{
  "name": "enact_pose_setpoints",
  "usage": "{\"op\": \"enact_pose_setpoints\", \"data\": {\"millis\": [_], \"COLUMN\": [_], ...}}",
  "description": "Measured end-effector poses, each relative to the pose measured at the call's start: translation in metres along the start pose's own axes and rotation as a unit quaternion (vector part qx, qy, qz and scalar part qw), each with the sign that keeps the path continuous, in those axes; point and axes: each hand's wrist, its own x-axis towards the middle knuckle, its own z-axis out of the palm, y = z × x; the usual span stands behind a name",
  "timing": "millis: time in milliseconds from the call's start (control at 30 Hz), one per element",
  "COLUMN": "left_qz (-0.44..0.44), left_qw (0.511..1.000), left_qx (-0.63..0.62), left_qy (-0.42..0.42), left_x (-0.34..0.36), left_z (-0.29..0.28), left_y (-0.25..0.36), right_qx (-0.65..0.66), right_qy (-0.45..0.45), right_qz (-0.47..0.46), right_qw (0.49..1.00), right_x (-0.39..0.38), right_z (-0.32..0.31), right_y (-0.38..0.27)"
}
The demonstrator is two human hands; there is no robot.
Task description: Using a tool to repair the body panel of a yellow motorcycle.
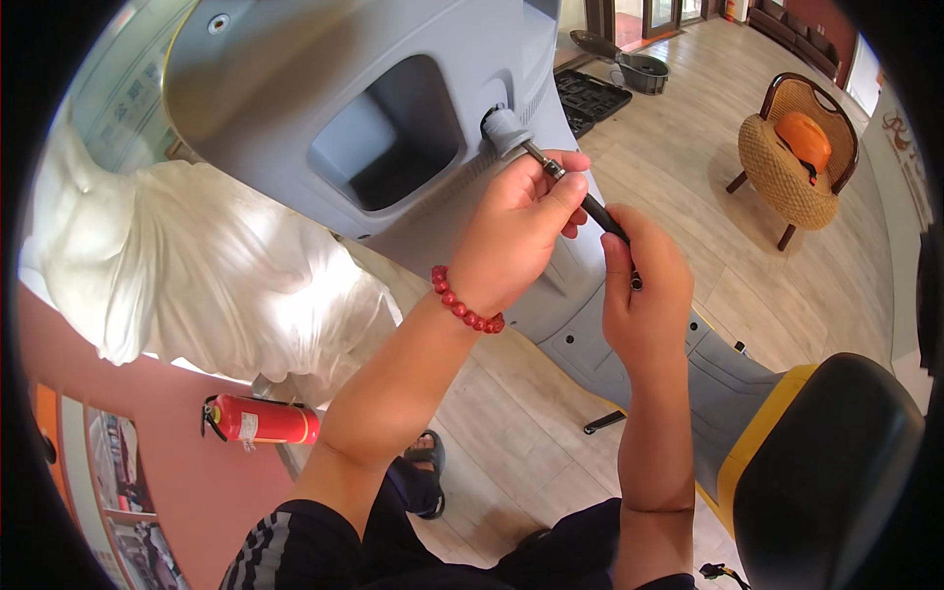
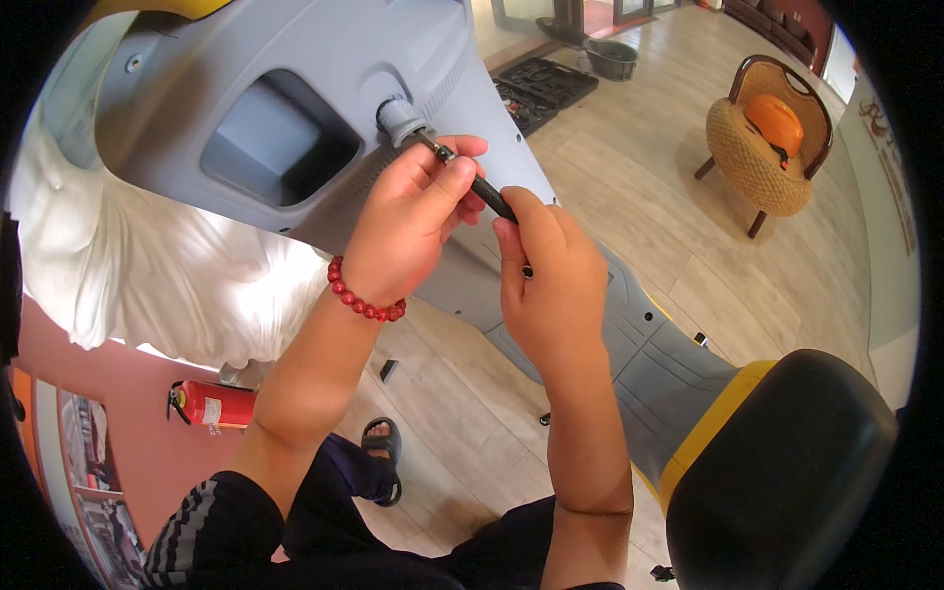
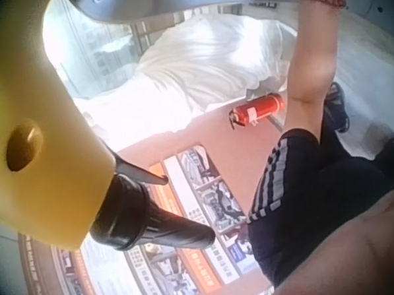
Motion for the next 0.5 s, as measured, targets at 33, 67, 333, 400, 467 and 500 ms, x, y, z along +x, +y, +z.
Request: {"op": "enact_pose_setpoints", "data": {"millis": [33,67,333,400,467,500], "left_qz": [0.011,-0.001,-0.017,-0.016,-0.003,-0.010], "left_qw": [1.000,1.000,1.000,0.998,0.997,0.998], "left_qx": [0.007,0.013,0.017,0.053,0.080,0.065], "left_qy": [-0.012,-0.007,-0.008,0.007,0.014,0.009], "left_x": [0.001,0.001,-0.002,0.000,0.001,0.001], "left_z": [0.000,-0.001,-0.002,0.000,0.000,0.000], "left_y": [0.000,-0.001,0.002,0.003,0.003,0.002], "right_qx": [0.062,0.124,0.299,-0.059,-0.004,0.028], "right_qy": [-0.012,-0.022,-0.112,-0.039,0.004,0.014], "right_qz": [0.036,0.071,0.293,0.119,0.105,0.099], "right_qw": [0.997,0.989,0.901,0.990,0.994,0.995], "right_x": [-0.002,-0.002,0.008,0.001,-0.004,-0.005], "right_z": [0.000,0.000,-0.014,0.000,0.008,0.010], "right_y": [-0.001,-0.003,-0.015,-0.009,-0.003,0.000]}}
